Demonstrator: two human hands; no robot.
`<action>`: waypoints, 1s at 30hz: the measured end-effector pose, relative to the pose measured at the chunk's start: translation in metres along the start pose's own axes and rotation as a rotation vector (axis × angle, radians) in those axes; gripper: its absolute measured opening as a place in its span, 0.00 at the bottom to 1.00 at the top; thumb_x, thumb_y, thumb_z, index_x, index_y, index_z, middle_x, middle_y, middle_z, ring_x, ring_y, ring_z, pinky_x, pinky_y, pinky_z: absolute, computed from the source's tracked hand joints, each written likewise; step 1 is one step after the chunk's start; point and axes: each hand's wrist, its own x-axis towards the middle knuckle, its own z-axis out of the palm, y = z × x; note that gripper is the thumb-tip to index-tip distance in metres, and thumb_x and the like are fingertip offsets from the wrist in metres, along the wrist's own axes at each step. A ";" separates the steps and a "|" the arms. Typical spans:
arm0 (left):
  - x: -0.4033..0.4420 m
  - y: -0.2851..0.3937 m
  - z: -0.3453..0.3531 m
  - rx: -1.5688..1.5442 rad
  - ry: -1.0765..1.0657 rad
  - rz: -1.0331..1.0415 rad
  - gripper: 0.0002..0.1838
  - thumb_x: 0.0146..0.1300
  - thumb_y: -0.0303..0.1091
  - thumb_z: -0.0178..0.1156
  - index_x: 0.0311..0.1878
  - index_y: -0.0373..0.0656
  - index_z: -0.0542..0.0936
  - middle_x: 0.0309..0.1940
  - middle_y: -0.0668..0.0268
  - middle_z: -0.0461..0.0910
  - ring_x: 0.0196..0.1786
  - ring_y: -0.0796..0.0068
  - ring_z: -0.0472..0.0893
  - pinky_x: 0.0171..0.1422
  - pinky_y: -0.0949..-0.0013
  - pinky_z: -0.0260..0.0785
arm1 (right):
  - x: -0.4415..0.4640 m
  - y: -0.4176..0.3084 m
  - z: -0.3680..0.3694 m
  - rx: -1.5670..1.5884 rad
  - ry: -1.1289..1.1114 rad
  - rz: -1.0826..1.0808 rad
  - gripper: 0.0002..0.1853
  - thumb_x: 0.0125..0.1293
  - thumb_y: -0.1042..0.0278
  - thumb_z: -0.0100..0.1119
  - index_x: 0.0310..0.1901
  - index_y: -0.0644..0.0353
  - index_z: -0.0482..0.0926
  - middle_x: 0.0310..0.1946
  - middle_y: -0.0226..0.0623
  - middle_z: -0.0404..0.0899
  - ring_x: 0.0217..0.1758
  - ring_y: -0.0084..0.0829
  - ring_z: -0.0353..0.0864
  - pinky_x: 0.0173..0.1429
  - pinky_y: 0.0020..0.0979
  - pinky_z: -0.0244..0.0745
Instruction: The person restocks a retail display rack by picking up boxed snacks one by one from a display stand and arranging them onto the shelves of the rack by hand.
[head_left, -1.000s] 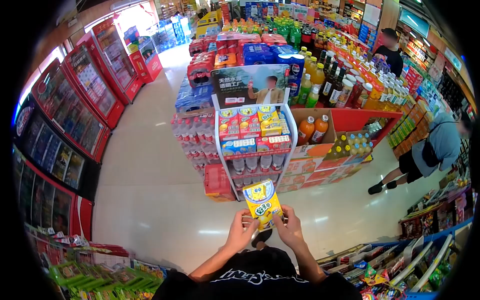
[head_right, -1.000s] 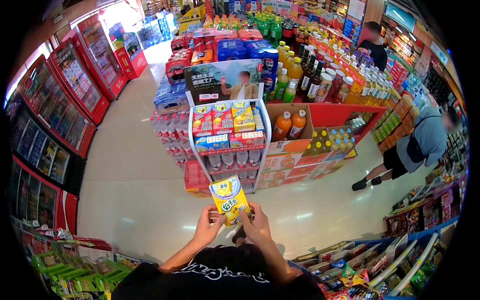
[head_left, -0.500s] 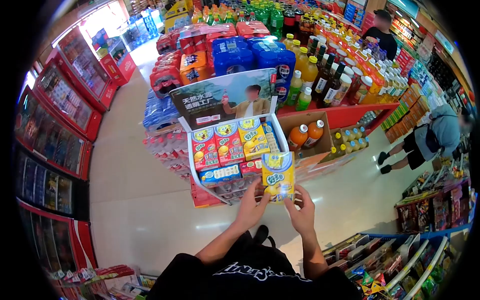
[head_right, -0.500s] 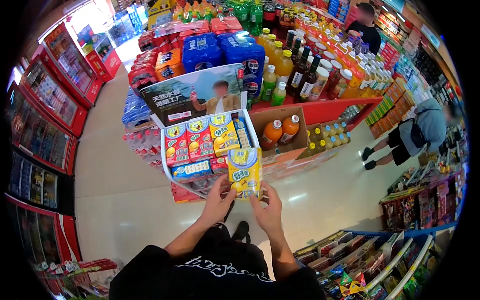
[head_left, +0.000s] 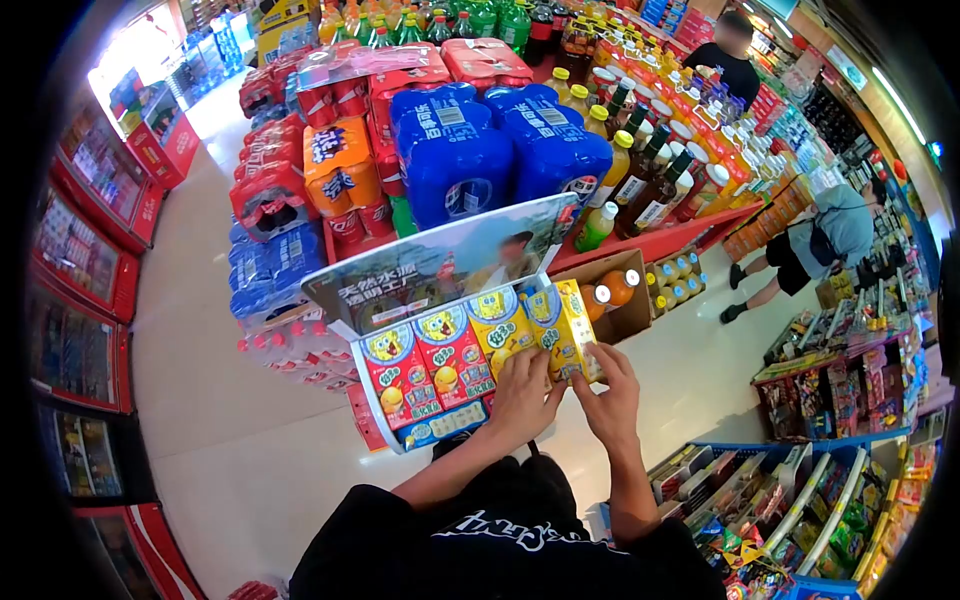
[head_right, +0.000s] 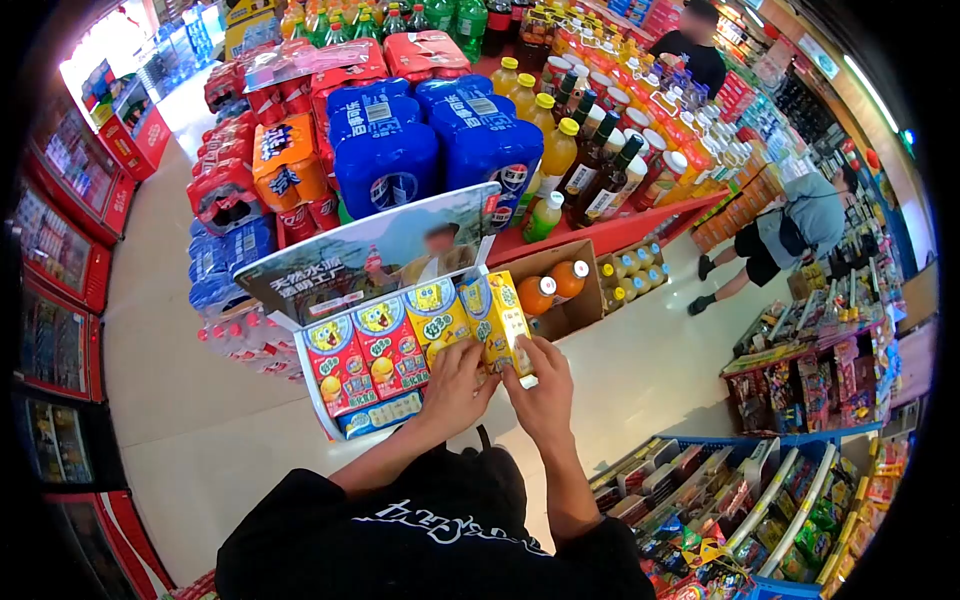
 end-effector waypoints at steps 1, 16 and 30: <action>0.004 -0.003 -0.003 0.045 -0.008 0.027 0.30 0.65 0.37 0.70 0.65 0.30 0.74 0.63 0.47 0.72 0.65 0.43 0.73 0.70 0.48 0.66 | 0.004 -0.001 0.004 -0.042 0.012 -0.021 0.25 0.58 0.72 0.74 0.60 0.59 0.83 0.59 0.47 0.81 0.60 0.49 0.80 0.63 0.42 0.78; 0.021 -0.025 -0.015 0.119 -0.160 -0.007 0.35 0.59 0.41 0.72 0.67 0.35 0.73 0.66 0.51 0.70 0.66 0.47 0.70 0.65 0.46 0.64 | 0.036 -0.004 0.050 -0.276 -0.040 -0.014 0.26 0.58 0.71 0.73 0.60 0.56 0.83 0.60 0.45 0.80 0.56 0.48 0.80 0.59 0.43 0.81; 0.010 0.003 -0.008 0.084 -0.063 0.101 0.37 0.61 0.35 0.72 0.69 0.31 0.67 0.68 0.41 0.66 0.71 0.37 0.66 0.76 0.43 0.57 | -0.051 -0.014 0.001 -0.146 0.072 0.067 0.36 0.63 0.65 0.74 0.71 0.63 0.71 0.74 0.55 0.66 0.72 0.57 0.69 0.75 0.48 0.68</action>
